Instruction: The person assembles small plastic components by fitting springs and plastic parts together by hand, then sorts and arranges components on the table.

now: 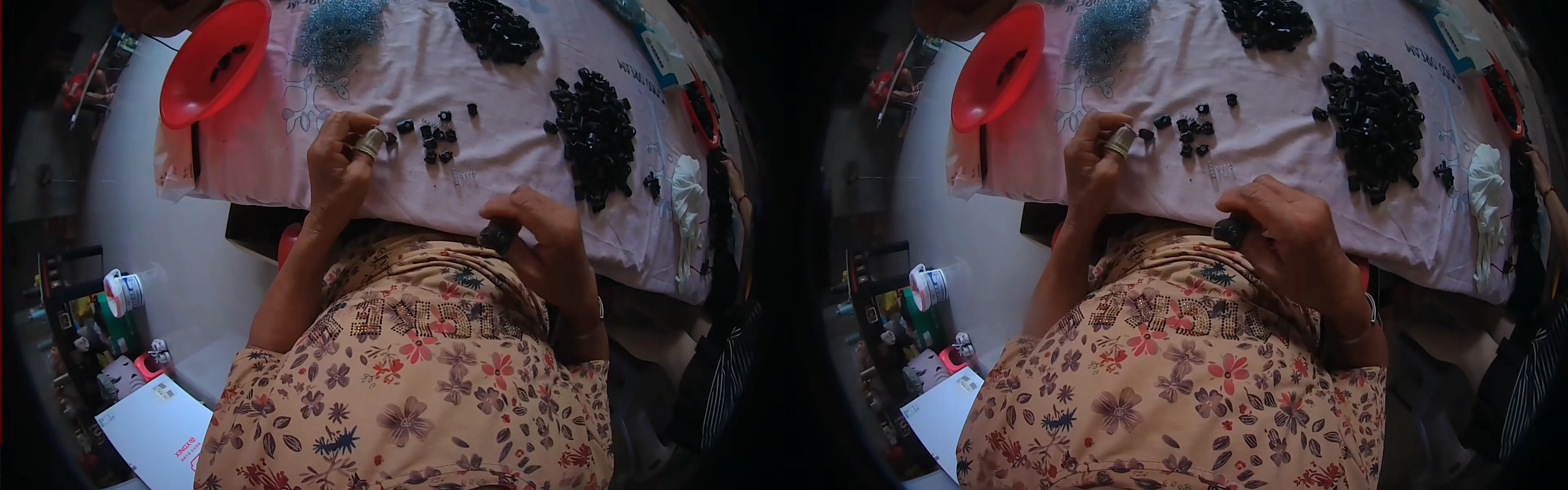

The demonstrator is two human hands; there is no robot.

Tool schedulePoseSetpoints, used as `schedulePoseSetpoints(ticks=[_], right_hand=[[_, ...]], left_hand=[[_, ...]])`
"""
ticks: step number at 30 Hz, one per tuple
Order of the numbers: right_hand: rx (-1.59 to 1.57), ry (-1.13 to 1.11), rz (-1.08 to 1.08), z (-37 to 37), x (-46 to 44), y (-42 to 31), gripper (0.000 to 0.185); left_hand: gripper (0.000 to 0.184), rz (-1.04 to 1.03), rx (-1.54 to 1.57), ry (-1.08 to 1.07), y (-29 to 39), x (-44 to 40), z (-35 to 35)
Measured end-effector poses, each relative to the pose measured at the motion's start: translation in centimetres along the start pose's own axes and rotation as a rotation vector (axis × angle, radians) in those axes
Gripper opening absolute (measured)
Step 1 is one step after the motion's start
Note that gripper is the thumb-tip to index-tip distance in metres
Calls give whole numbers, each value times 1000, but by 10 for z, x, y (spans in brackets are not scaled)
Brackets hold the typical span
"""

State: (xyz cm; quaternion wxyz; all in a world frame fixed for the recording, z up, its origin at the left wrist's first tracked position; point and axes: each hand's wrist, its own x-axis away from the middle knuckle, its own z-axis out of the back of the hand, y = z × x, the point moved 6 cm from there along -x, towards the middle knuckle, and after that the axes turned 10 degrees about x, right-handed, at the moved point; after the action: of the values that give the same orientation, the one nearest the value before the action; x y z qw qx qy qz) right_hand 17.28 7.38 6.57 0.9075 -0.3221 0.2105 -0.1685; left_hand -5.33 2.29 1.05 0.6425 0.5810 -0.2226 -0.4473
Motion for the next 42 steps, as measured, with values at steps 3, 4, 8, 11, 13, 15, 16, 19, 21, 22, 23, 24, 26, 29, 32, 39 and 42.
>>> schedulePoseSetpoints(ticks=[3, 4, 8, 11, 13, 15, 16, 19, 21, 22, 23, 24, 26, 29, 32, 39, 42], right_hand=[[-255, 350, -199, 38, 12, 3, 30], [-274, 432, -176, 55, 21, 0, 33], [-472, 776, -108, 121, 30, -24, 60], [-437, 758, -85, 170, 117, -2, 59], [-406, 751, -64, 183, 141, -2, 58], [-378, 743, -53, 183, 138, -4, 57], [-368, 733, -53, 187, 146, -2, 56], [-336, 708, -71, 192, 150, 6, 55], [-326, 680, -48, 201, 155, 9, 54], [-320, 675, -37, 202, 161, 14, 53], [-312, 670, -31, 203, 164, 15, 53], [-300, 667, -25, 202, 163, 15, 52], [-278, 650, -22, 205, 167, 17, 51], [-250, 626, -20, 230, 210, 32, 50], [-209, 622, 8, 256, 244, 51, 49], [-117, 653, 157, 228, 211, 42, 46], [-80, 715, 224, 254, 268, 87, 44]], left_hand=[[20, -68, 187, 123, 25, -4, 20], [21, -153, 198, 170, 49, -6, 30], [37, -407, 454, 45, 138, -7, 75], [50, -575, 636, -224, 205, 2, 100], [54, -607, 680, -152, 217, 10, 110], [53, -610, 674, -154, 217, 21, 130], [53, -605, 671, -150, 214, 20, 140], [52, -573, 666, -152, 207, 41, 197], [52, -579, 643, -130, 211, 46, 179], [52, -583, 631, -129, 213, 47, 171], [52, -583, 623, -128, 215, 52, 171], [51, -586, 619, -129, 214, 51, 171], [51, -579, 612, -126, 213, 59, 177], [50, -565, 598, -122, 212, 86, 229], [50, -586, 584, -126, 211, 71, 193], [48, -720, 509, -135, 234, 92, 200], [48, -799, 459, -176, 244, 69, 174]])
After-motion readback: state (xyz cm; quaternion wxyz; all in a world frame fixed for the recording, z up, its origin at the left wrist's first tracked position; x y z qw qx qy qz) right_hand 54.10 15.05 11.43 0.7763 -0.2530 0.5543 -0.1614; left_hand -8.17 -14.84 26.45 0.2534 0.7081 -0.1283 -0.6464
